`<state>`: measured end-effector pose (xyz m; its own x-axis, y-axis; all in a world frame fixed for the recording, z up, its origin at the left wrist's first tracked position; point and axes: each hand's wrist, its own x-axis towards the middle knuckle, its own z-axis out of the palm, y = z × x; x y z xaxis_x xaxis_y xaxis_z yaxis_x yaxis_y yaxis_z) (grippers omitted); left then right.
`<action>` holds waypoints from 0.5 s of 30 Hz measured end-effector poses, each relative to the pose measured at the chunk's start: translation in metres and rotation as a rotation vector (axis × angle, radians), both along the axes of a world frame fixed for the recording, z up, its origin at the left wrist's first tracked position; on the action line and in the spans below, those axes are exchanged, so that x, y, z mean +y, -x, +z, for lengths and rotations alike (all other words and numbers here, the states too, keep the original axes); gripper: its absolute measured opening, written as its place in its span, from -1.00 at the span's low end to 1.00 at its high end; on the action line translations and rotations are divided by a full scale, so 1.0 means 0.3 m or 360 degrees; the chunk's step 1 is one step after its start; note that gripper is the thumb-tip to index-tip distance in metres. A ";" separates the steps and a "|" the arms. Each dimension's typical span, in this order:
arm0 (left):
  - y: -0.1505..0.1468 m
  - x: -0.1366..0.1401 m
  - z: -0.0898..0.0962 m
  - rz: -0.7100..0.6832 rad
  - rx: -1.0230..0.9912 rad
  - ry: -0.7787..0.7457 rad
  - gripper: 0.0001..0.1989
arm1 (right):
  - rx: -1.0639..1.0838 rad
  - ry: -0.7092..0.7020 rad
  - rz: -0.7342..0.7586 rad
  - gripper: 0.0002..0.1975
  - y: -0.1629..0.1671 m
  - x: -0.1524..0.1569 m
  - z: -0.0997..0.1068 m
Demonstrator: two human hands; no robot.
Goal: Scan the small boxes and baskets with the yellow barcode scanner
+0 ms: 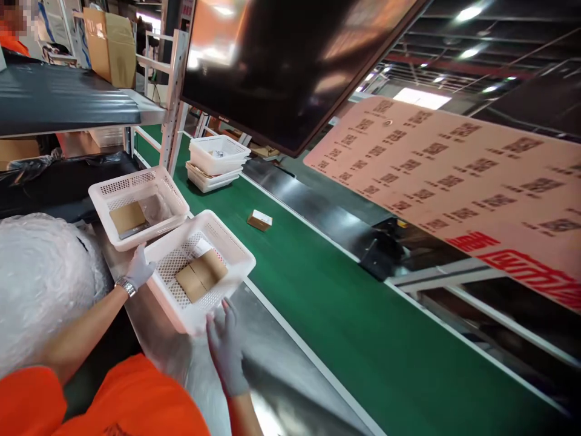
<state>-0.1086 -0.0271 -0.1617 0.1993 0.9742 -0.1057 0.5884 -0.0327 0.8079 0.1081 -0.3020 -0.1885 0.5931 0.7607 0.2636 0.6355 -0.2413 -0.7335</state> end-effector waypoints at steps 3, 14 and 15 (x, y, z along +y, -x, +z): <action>-0.009 -0.099 -0.035 -0.0012 -0.0097 -0.0045 -0.28 | -0.0248 0.0338 0.0357 -0.35 -0.033 0.176 0.023; -0.013 -0.250 -0.108 0.0147 -0.0166 0.0004 -0.40 | -0.0874 0.1097 0.1216 -0.33 -0.034 0.419 0.081; -0.014 -0.241 -0.106 0.0141 -0.0143 0.0008 -0.40 | -0.0916 0.1067 0.1146 -0.40 -0.037 0.410 0.091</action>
